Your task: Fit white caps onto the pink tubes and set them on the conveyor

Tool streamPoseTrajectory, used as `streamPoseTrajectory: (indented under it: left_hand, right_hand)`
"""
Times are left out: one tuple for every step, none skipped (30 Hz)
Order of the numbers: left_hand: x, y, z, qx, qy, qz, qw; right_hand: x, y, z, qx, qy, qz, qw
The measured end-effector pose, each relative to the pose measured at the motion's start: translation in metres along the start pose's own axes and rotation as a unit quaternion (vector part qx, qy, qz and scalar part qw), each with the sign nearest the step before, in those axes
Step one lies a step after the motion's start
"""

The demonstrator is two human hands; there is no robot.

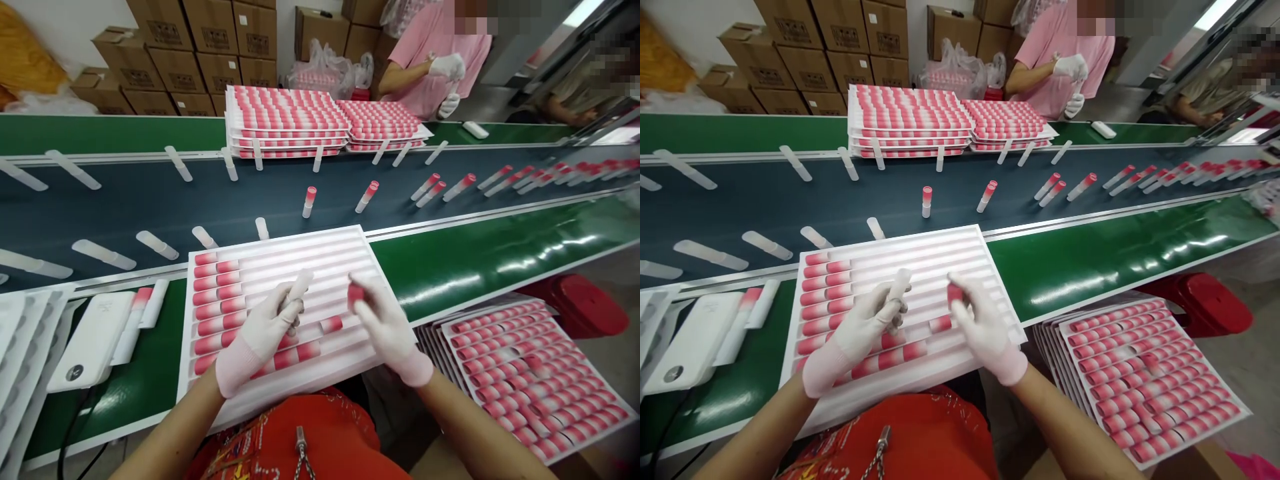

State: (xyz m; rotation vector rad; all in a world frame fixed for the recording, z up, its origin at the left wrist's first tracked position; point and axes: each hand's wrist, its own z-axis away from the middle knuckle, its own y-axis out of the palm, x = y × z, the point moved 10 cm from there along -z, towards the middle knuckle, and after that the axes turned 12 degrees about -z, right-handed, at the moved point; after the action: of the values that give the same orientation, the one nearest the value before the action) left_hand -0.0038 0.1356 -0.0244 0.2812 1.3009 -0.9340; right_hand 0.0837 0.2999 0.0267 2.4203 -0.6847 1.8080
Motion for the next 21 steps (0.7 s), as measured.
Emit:
streamPoseTrajectory:
  left_hand:
    - [-0.001, 0.004, 0.001, 0.009, -0.005, -0.01, 1.0]
    - [-0.004, 0.006, 0.002, 0.011, -0.003, -0.024, 1.0]
    - [-0.008, 0.007, 0.003, 0.005, 0.008, -0.04, 0.999]
    - [-0.014, 0.007, 0.003, -0.005, 0.024, -0.056, 0.998]
    - [-0.02, 0.006, 0.004, -0.017, 0.042, -0.073, 0.996]
    - [-0.026, 0.004, 0.004, -0.029, 0.058, -0.09, 0.994]
    - [-0.03, 0.002, 0.005, -0.039, 0.069, -0.104, 0.991]
    - [-0.033, 0.001, 0.005, -0.044, 0.074, -0.116, 0.989]
    - [-0.035, -0.001, 0.005, -0.047, 0.073, -0.125, 0.988]
    - [-0.036, -0.004, 0.006, -0.047, 0.067, -0.128, 0.988]
    - [-0.035, -0.005, 0.006, -0.036, 0.055, -0.121, 0.99]
    - [-0.035, -0.004, 0.006, -0.012, 0.045, -0.103, 0.994]
    - [-0.036, -0.001, 0.006, 0.023, 0.036, -0.072, 0.997]
    - [-0.038, 0.004, 0.007, 0.068, 0.032, -0.032, 0.997]
    - [-0.042, 0.009, 0.009, 0.115, 0.034, 0.008, 0.993]
    - [-0.047, 0.014, 0.012, 0.157, 0.044, 0.038, 0.986]
    - [-0.053, 0.016, 0.014, 0.187, 0.058, 0.055, 0.979]
    - [-0.056, 0.016, 0.016, 0.204, 0.073, 0.062, 0.974]
    - [-0.059, 0.016, 0.016, 0.215, 0.085, 0.067, 0.971]
    - [-0.059, 0.016, 0.017, 0.221, 0.092, 0.076, 0.968]
    - [-0.059, 0.016, 0.016, 0.227, 0.093, 0.09, 0.965]
  right_hand:
    - [-0.003, -0.009, -0.011, -0.06, 0.031, -0.082, 0.994]
    - [-0.006, -0.01, -0.021, -0.098, 0.056, -0.157, 0.981]
    - [-0.009, -0.006, -0.029, -0.115, 0.073, -0.221, 0.966]
    - [-0.01, 0.001, -0.036, -0.117, 0.082, -0.27, 0.952]
    - [-0.01, 0.009, -0.041, -0.11, 0.089, -0.304, 0.942]
    - [-0.01, 0.016, -0.044, -0.099, 0.094, -0.326, 0.935]
    - [-0.009, 0.022, -0.046, -0.09, 0.097, -0.339, 0.931]
    - [-0.009, 0.026, -0.046, -0.083, 0.1, -0.344, 0.93]
    - [-0.009, 0.027, -0.046, -0.078, 0.104, -0.344, 0.93]
    - [-0.009, 0.027, -0.045, -0.075, 0.109, -0.342, 0.93]
    - [-0.009, 0.026, -0.045, -0.072, 0.114, -0.343, 0.93]
    - [-0.008, 0.024, -0.046, -0.066, 0.119, -0.347, 0.928]
    - [-0.008, 0.023, -0.047, -0.057, 0.124, -0.356, 0.925]
    - [-0.007, 0.023, -0.049, -0.046, 0.13, -0.366, 0.92]
    - [-0.007, 0.023, -0.051, -0.032, 0.138, -0.376, 0.916]
    - [-0.006, 0.025, -0.053, -0.014, 0.149, -0.384, 0.911]
    - [-0.006, 0.027, -0.055, 0.006, 0.159, -0.385, 0.909]
    - [-0.006, 0.028, -0.056, 0.023, 0.167, -0.379, 0.91]
    - [-0.005, 0.029, -0.058, 0.038, 0.169, -0.37, 0.913]
    - [-0.003, 0.031, -0.059, 0.054, 0.167, -0.359, 0.917]
    - [-0.002, 0.033, -0.06, 0.071, 0.162, -0.349, 0.92]
